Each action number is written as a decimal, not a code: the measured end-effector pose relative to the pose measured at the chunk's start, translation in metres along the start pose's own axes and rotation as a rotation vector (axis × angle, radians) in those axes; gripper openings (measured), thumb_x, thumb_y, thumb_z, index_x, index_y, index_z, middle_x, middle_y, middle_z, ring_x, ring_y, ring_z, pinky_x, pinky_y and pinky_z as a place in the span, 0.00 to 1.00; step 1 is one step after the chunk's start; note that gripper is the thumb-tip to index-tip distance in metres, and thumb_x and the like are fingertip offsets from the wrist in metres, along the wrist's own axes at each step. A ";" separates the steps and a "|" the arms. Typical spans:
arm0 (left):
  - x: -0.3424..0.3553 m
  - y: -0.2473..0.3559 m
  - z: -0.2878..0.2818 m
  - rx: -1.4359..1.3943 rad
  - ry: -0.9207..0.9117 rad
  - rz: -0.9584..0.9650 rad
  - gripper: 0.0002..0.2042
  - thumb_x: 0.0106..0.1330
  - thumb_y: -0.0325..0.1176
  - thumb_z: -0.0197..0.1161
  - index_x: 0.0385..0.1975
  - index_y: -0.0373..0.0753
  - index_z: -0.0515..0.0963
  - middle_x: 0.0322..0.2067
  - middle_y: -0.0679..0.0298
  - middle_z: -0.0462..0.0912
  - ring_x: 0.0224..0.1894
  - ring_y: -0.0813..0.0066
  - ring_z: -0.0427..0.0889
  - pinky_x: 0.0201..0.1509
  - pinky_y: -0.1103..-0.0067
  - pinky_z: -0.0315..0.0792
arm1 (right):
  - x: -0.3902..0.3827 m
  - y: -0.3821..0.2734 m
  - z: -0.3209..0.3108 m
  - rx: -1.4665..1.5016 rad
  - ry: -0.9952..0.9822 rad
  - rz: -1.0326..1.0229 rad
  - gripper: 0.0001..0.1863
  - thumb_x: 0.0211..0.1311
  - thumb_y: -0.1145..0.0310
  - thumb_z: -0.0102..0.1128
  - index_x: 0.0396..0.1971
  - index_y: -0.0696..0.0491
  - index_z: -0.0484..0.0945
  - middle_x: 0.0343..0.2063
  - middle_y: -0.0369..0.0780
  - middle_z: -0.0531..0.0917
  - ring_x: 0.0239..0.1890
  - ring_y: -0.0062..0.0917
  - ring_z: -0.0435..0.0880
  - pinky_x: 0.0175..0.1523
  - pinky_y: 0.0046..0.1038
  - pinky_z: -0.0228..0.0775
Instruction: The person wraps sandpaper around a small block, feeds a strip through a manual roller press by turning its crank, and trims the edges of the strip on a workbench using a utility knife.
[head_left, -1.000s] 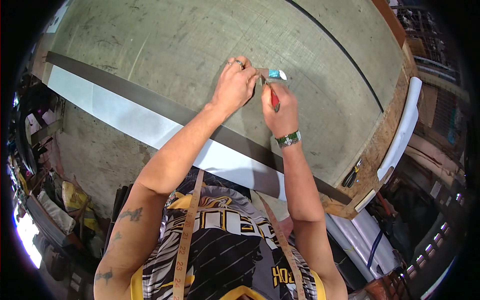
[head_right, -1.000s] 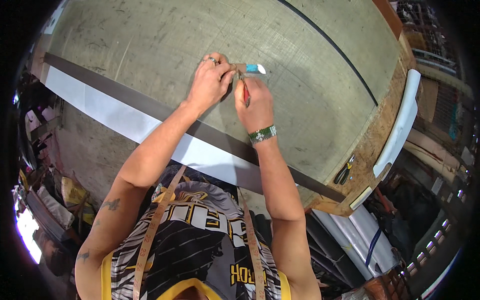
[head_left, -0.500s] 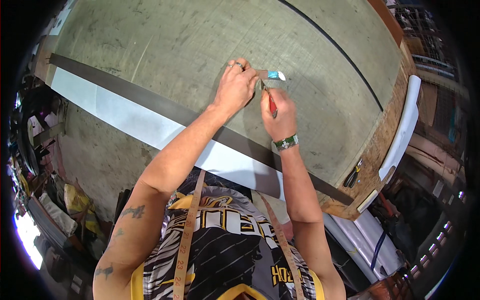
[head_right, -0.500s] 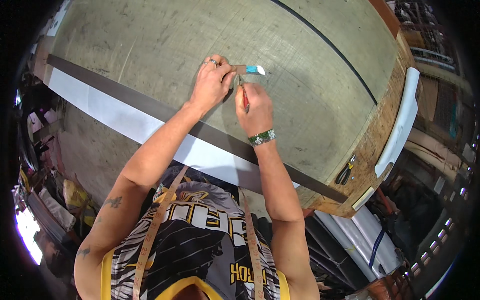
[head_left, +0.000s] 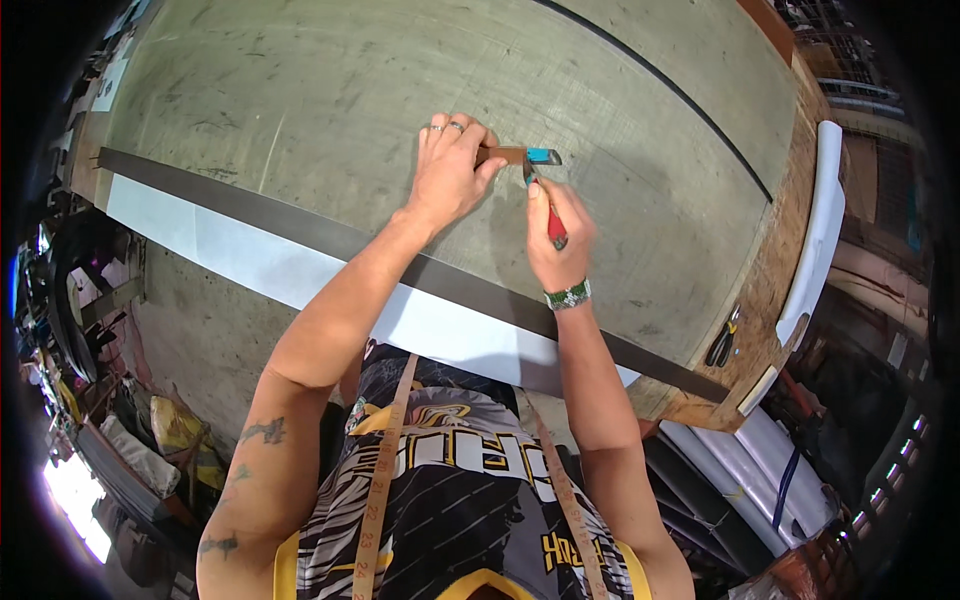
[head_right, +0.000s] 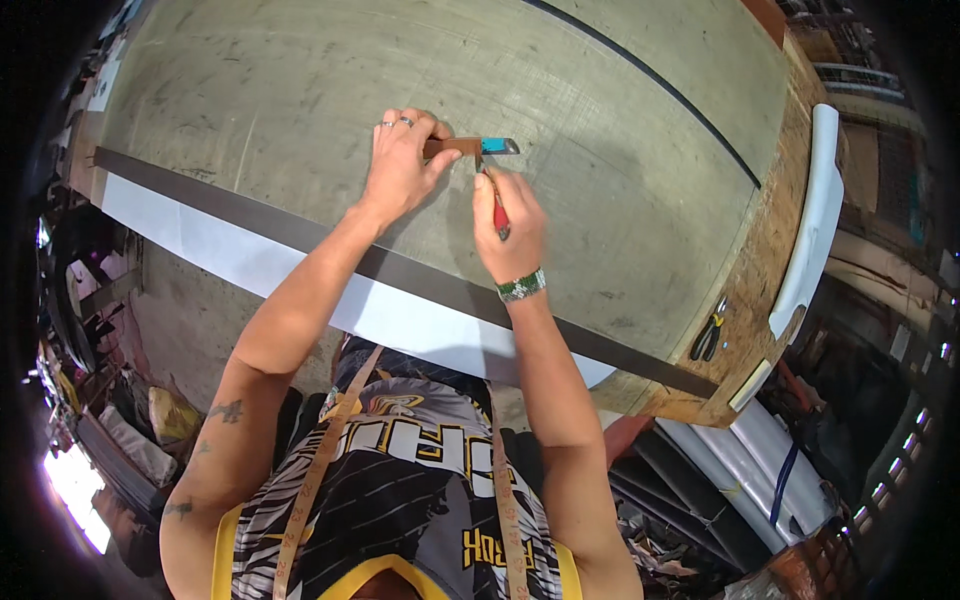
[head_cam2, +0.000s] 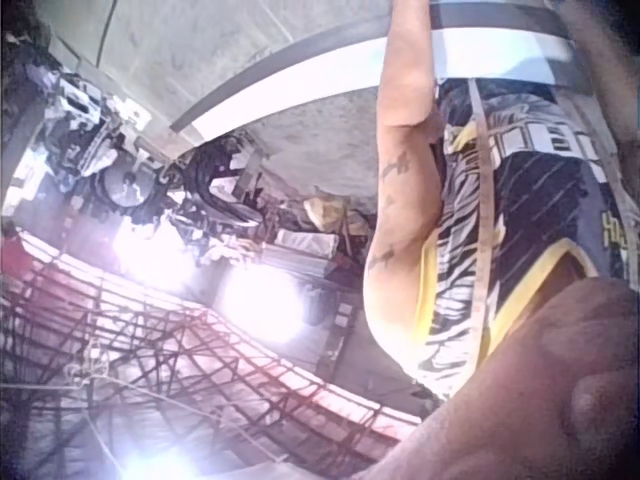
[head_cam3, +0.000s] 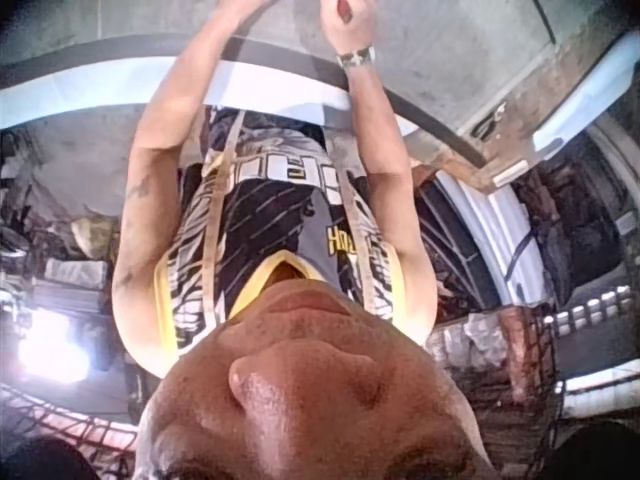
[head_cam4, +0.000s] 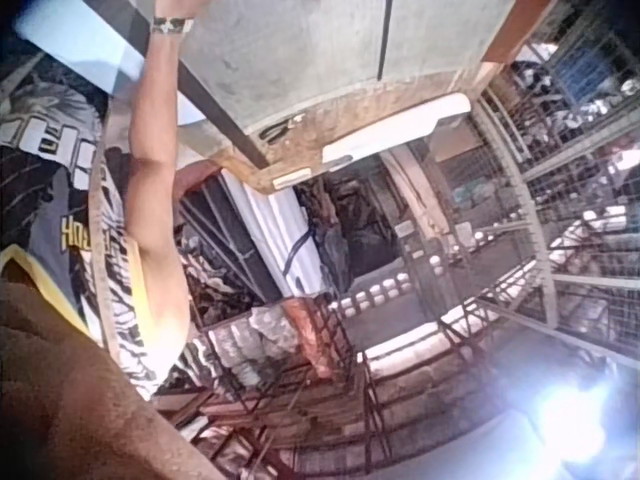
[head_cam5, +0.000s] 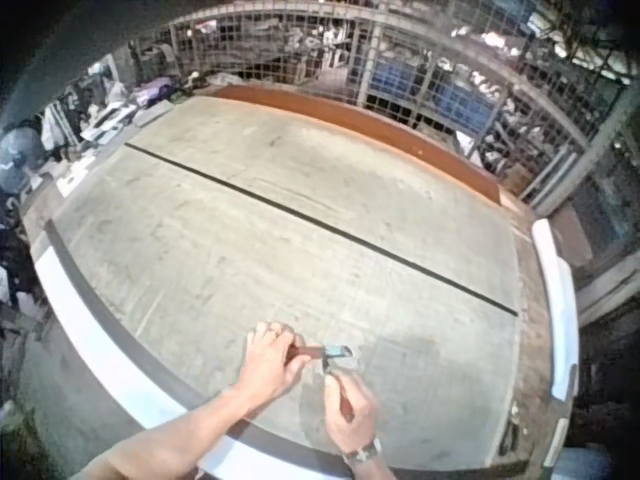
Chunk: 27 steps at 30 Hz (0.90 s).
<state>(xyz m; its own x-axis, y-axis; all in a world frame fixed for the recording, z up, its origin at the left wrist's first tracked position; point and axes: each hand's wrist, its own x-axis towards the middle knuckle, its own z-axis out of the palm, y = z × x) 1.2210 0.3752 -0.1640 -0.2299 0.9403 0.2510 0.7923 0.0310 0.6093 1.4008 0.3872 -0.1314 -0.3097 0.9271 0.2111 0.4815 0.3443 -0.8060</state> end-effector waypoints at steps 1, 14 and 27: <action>0.001 -0.003 0.000 -0.070 -0.060 -0.008 0.11 0.59 0.34 0.76 0.38 0.42 0.82 0.39 0.65 0.82 0.46 0.61 0.74 0.51 0.67 0.65 | 0.002 0.001 0.002 0.000 0.000 0.003 0.09 0.70 0.70 0.60 0.42 0.60 0.82 0.32 0.47 0.82 0.32 0.41 0.82 0.38 0.37 0.73; -0.002 -0.003 0.001 -0.102 -0.061 0.049 0.07 0.62 0.35 0.74 0.37 0.42 0.87 0.34 0.66 0.85 0.43 0.64 0.76 0.50 0.69 0.65 | 0.007 0.006 0.008 -0.015 -0.086 -0.048 0.10 0.69 0.72 0.61 0.43 0.62 0.81 0.33 0.49 0.81 0.33 0.43 0.81 0.39 0.38 0.74; -0.002 -0.004 0.000 -0.113 -0.075 0.015 0.07 0.62 0.35 0.74 0.37 0.43 0.87 0.33 0.67 0.85 0.42 0.66 0.77 0.50 0.70 0.66 | 0.009 0.004 0.007 0.012 -0.095 -0.010 0.08 0.69 0.71 0.60 0.41 0.61 0.81 0.31 0.48 0.80 0.31 0.40 0.80 0.37 0.38 0.72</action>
<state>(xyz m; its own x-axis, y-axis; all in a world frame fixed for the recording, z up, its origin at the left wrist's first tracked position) 1.2184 0.3726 -0.1665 -0.1723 0.9632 0.2062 0.7253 -0.0176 0.6882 1.3939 0.3961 -0.1367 -0.3908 0.9053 0.1666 0.4680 0.3513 -0.8109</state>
